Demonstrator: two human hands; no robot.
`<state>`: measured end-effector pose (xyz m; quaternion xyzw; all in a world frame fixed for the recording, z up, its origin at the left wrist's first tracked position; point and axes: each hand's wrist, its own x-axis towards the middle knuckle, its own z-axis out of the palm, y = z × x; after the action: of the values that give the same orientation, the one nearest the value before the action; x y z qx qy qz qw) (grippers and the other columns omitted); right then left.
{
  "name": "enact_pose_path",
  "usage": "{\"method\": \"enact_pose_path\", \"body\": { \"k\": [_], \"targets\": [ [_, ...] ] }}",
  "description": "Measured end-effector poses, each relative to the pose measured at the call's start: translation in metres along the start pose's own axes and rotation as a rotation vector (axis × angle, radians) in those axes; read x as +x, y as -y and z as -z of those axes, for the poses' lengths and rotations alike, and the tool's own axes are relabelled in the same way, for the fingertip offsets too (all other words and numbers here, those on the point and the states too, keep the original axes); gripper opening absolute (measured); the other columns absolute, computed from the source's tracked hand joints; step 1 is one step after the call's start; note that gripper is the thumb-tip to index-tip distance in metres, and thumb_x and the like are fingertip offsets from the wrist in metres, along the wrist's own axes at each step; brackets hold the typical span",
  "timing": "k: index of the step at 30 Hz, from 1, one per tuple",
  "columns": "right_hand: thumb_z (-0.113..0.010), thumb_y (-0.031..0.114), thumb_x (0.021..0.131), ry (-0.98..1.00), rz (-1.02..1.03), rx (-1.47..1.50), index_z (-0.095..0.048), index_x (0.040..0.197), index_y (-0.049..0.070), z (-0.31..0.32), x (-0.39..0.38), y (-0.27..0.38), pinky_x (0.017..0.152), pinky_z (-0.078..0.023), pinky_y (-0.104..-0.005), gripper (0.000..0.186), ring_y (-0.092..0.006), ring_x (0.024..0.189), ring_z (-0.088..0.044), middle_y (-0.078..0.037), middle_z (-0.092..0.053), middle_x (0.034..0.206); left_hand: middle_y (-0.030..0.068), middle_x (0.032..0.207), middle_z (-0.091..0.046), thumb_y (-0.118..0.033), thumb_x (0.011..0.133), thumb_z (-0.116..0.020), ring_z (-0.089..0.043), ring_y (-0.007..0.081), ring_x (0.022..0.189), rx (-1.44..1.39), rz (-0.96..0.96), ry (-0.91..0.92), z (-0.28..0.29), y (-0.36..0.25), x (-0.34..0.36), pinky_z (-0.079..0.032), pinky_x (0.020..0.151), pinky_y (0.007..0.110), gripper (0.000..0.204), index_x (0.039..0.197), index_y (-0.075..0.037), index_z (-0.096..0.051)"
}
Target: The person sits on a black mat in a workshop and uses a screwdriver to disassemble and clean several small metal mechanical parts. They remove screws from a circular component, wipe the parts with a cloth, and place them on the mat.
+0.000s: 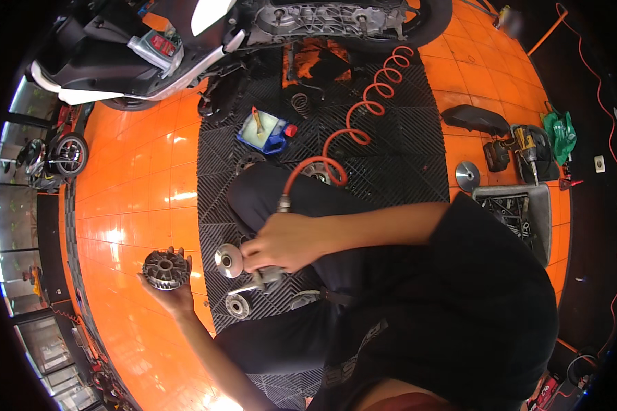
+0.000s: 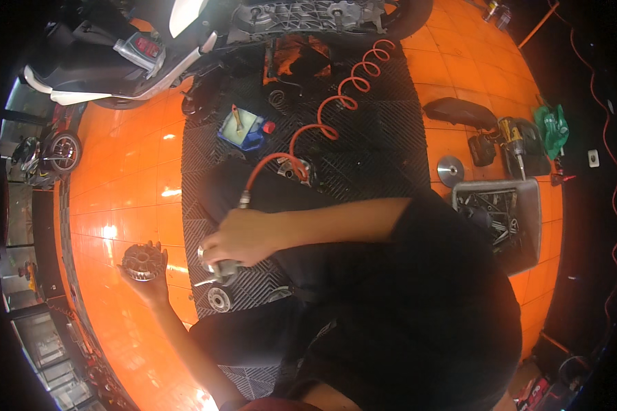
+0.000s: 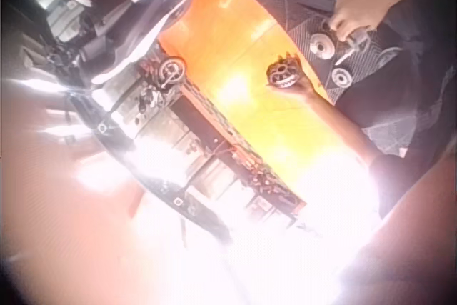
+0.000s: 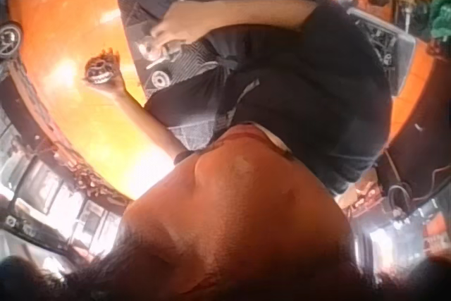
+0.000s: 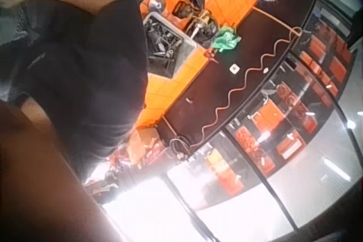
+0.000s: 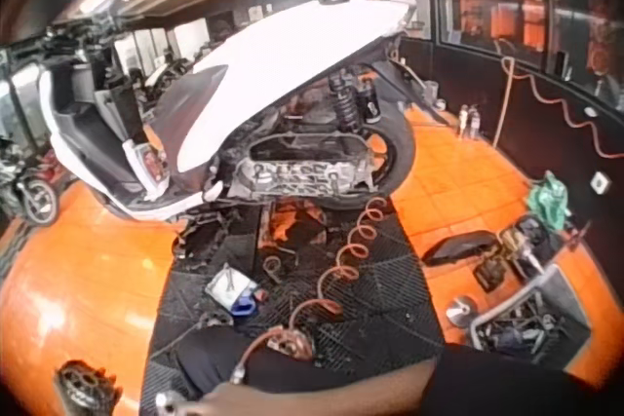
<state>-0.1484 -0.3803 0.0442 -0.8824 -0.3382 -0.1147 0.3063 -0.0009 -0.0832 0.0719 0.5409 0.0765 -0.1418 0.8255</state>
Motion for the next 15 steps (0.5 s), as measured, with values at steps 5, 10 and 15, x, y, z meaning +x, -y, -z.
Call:
{"method": "enact_pose_path", "body": {
  "k": [5,10,15],
  "targets": [
    [-0.075,0.022,0.075,-0.534,-0.24,0.012,-0.065,0.107,0.012,0.03,-0.101,-0.027,0.073,-0.054,-0.036,0.035,-0.0244,0.09,-0.067,-0.004,-0.064,0.105,0.022,0.144,-0.047,-0.068,0.091,-0.049,-0.047,0.0418,0.131,-0.058,0.028,0.2,-0.02,0.009,-0.012,-0.046,0.101,0.057,0.081,0.144,-0.007,-0.041],
    [-0.067,-0.01,0.063,-0.885,-0.675,-0.393,-0.063,0.104,0.008,0.065,-0.255,-0.086,0.088,-0.051,-0.0395,0.046,-0.0282,0.103,-0.061,-0.013,-0.048,0.13,0.0261,0.148,-0.039,-0.07,0.089,-0.049,-0.046,0.0475,0.13,-0.164,0.166,0.489,-0.053,0.031,-0.024,-0.06,0.08,0.056,0.09,0.153,-0.01,-0.027],
    [-0.071,0.02,0.09,-0.875,-1.156,-0.445,-0.062,0.12,0.007,0.085,-0.442,-0.086,0.093,-0.047,-0.0416,0.034,-0.035,0.109,-0.059,-0.016,-0.058,0.12,0.0273,0.15,-0.035,-0.072,0.09,-0.045,-0.05,0.0508,0.125,-0.111,0.234,0.717,-0.15,0.055,-0.053,-0.062,0.074,0.058,0.094,0.156,-0.011,-0.019]
  ]
}}
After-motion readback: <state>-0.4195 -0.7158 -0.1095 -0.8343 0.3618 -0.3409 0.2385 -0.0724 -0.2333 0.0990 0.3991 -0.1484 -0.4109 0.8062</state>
